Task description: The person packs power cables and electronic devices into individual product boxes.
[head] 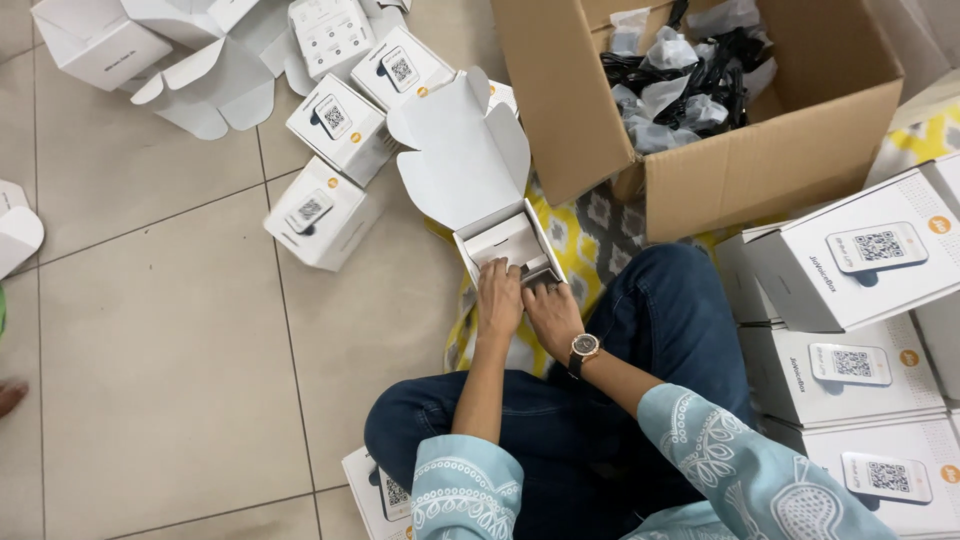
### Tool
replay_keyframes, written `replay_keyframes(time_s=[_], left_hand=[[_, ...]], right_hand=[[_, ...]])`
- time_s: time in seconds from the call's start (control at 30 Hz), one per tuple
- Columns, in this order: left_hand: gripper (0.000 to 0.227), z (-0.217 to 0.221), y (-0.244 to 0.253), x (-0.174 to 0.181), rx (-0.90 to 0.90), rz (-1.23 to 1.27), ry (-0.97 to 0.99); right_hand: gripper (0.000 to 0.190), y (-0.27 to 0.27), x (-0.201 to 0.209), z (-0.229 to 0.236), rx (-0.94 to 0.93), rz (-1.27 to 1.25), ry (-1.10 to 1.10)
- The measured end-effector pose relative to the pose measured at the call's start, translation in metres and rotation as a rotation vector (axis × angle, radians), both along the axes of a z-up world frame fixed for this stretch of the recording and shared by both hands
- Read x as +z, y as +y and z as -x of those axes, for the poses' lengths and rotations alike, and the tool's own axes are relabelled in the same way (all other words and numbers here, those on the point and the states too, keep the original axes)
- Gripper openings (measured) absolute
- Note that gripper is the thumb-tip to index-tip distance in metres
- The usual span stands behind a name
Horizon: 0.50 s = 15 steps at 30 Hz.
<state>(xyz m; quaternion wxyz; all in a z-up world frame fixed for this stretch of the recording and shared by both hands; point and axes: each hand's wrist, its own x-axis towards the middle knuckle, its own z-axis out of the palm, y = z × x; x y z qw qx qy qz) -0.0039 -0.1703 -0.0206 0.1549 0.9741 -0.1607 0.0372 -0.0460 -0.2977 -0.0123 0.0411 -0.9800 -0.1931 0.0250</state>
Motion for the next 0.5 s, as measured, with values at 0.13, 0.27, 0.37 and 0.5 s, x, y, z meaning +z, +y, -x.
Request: replay_keyframes(time_s=[0.13,0.27,0.37,0.5], left_hand=[[0.039,0.005,-0.007,0.026,0.028,0.086,0.034],[0.044,-0.002,-0.038,0.066,0.019,0.119,0.081],[0.044,-0.029,-0.078,0.09,-0.026,0.192,0.016],[0.039,-0.086,-0.146,0.114,-0.154,0.341,-0.164]], right_hand=[[0.036,-0.003,-0.002,-0.002,0.028,0.01,-0.14],[0.036,-0.013,-0.001,-0.005,0.087,0.121,-0.085],[0.025,-0.039,0.014,-0.013,0.126,-0.309,0.105],[0.016,-0.108,0.025,-0.039,-0.346,-0.945,0.029]])
